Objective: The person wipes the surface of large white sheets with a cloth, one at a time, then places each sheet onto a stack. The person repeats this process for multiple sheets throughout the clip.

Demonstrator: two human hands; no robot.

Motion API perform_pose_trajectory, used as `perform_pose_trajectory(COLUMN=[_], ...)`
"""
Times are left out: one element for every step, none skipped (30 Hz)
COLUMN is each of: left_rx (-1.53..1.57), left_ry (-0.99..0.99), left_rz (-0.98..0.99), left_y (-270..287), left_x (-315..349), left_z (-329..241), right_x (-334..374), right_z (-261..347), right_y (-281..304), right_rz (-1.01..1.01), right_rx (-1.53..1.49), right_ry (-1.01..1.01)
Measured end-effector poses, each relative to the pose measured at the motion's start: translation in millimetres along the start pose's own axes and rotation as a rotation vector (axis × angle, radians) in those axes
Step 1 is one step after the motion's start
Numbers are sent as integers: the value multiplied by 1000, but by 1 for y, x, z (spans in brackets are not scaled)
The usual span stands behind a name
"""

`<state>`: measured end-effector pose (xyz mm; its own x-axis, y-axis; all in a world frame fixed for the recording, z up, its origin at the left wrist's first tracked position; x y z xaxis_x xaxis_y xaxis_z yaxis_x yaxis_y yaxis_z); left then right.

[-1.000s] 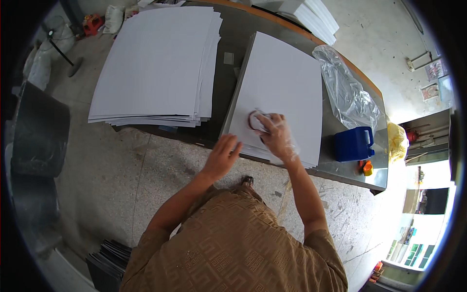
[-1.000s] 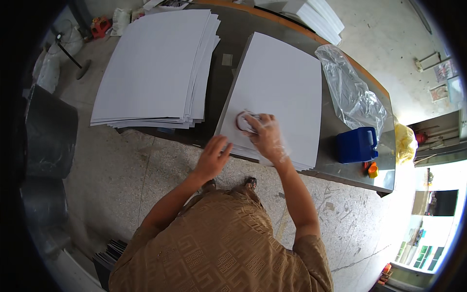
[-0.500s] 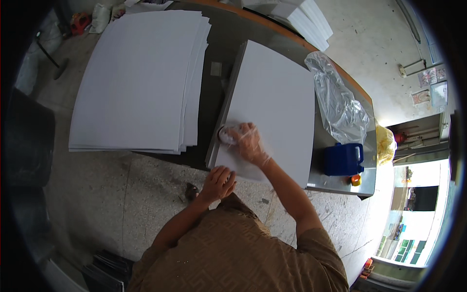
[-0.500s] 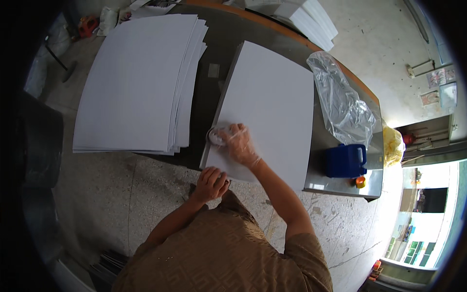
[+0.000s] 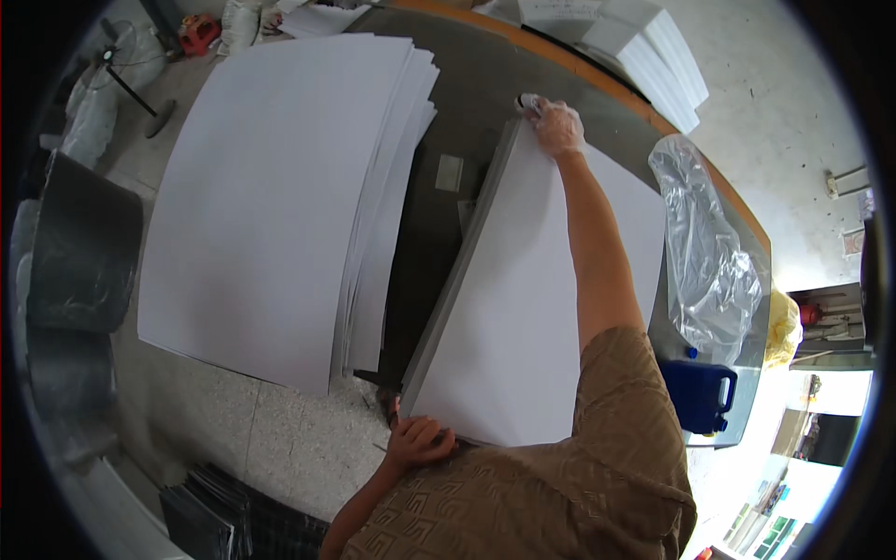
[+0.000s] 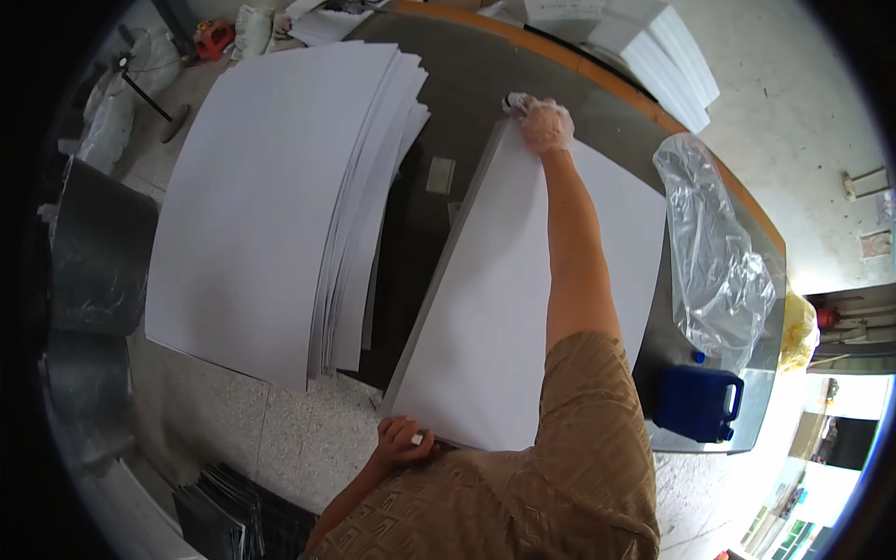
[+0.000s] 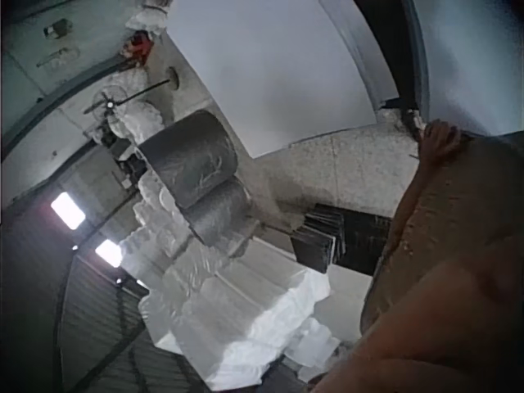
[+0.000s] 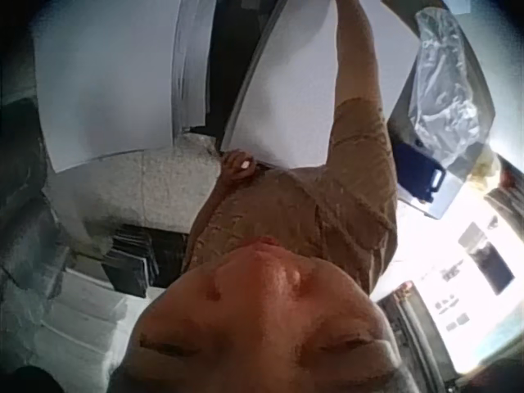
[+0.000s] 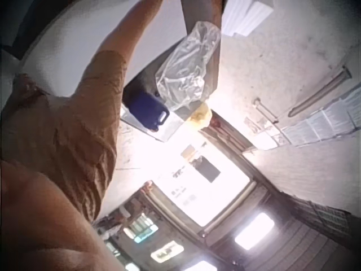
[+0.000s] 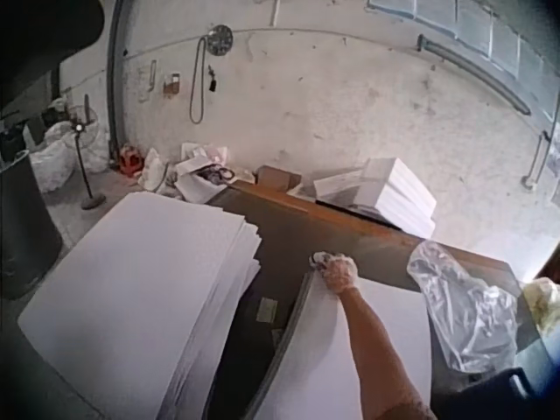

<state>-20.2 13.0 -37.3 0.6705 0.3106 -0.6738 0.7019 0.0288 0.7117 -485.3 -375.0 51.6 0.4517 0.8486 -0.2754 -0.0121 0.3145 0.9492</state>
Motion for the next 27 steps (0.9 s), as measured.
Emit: perform_pose_trajectory(left_rx=[13, 12, 16, 40, 68, 47, 26, 34, 28, 33, 31, 63, 71, 81, 89, 100, 105, 100, 81, 63, 72, 71, 70, 67, 55, 51, 47], left_ry=[18, -1, -25, -31, -31, -7, -8, -23, -30, -52, -63, -66, -73, -87, -84, -93, -97, -101, -94, -83, -70, -63, -53, -44, -25, -21, -17], left_rz=[-2, -58, -111, -120, -125, -131, -155, -156, -160, -170, -180, -173, -167, -160, -150, -139, -129, -122, -114, -103, -87, -78, -64, -48, -40, -35, -27], left_y=[1, -4, -9, -9, -10, -8, -8, -10, -11, -13, -14, -15, -17, -18, -18, -16, -14, -13, -13, -13, -11, -12, -12, -11, -10, -9, -9], left_x=[-1, 0, 2, -2, -6, -8, -13, -13, -10, -10, -11, -12, -8, -9, -10, -13, -15, -15, -13, -10, -10, -9, -4, -1, 3, 4, 5], left_z=[-2, -2, 2, 3, 5, 5, 6, 6, 8, 9, 10, 10, 12, 14, 13, 14, 14, 14, 14, 11, 10, 9, 8, 6, 3, 0, -1], right_x=[9, 22, 36, 65, 101, 151, 204, 261, 318, 379, 424, 464, 484, 492, 490, 485, 475, 458, 426, 392, 354, 307, 252, 202, 152, 110, 74], right_z=[-4, -5, -8, -13, -14, 9, 23, 16, 34, 33, 41, 42, 43, 44, 41, 40, 39, 36, 36, 33, 18, 0, -13, -31, -37, -63, -82], right_y=[1, 5, 10, 13, 17, 34, 52, 54, 84, 93, 113, 124, 136, 145, 143, 137, 133, 129, 124, 115, 96, 76, 61, 47, 47, 36, 30], right_rz=[-18, -41, -65, -32, 9, 79, 126, 126, 159, 227, 290, 355, 345, 330, 344, 349, 357, 339, 323, 310, 270, 229, 190, 64, 69, 7, -12], right_rx=[-17, -24, -29, -32, -35, -75, -85, -61, -98, -62, -198, -145, -225, -306, -296, -287, -278, -202, -134, -68, -43, -22, -39, -48, -21, 17, 55], right_ry=[20, 41, 54, 74, 90, 155, 231, 377, 495, 522, 417, 400, 401, 397, 391, 376, 368, 361, 368, 375, 356, 336, 352, 330, 175, 58, 7])
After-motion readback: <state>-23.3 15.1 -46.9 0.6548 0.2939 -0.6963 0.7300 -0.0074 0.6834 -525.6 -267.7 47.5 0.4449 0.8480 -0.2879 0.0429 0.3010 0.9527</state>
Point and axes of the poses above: each hand's wrist, its own x-axis away from the middle knuckle, its own y-axis out of the back of the hand, z = x × y, the point moved 3 cm from there along -x, towards the middle knuckle, and after that the axes turned 10 degrees about -y, right-handed, at the moved point
